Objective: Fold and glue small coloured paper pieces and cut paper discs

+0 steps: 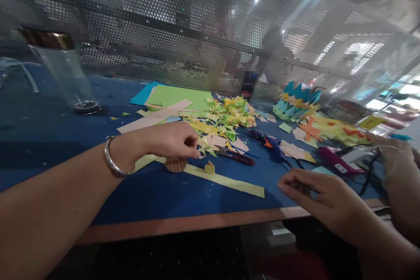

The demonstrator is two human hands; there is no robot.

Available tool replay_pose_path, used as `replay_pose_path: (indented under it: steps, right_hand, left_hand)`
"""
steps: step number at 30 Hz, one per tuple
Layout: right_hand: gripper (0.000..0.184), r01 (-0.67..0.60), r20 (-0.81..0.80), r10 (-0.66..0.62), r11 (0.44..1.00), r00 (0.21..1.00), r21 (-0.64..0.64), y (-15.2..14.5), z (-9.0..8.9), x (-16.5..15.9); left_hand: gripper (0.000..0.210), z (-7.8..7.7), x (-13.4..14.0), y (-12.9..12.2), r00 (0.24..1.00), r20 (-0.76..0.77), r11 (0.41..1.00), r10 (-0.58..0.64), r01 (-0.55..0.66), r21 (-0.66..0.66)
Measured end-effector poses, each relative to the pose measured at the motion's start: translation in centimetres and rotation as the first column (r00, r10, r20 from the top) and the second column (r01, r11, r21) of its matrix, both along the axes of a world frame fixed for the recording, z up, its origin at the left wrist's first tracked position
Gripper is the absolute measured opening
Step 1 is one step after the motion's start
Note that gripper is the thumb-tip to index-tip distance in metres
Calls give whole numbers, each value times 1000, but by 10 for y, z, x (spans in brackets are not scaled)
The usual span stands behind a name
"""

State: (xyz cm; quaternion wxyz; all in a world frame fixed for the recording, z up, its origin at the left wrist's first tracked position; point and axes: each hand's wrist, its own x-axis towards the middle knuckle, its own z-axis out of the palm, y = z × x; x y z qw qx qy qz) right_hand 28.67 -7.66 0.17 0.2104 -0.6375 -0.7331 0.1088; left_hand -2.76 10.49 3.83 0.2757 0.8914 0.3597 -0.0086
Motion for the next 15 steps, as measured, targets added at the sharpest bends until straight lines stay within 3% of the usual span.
replay_pose_path:
  steps: [4,7,13,15]
  right_hand:
    - [31,-103,10,103,993,995,-61,18,12,-26]
    - [27,-188,-26,187,981,982,-37,37,21,-48]
    - [17,-354,76,362,929,929,-108,79,23,-87]
    - [20,-366,133,382,922,915,-129,90,17,-95]
  left_hand:
    - [23,-2,-12,22,997,28,963,66,-71,262]
    - [19,-4,-21,34,995,-7,941,96,-88,326]
    - [28,4,-24,24,992,-72,994,-99,102,36]
    - [30,7,-23,18,991,-99,996,-95,94,-7]
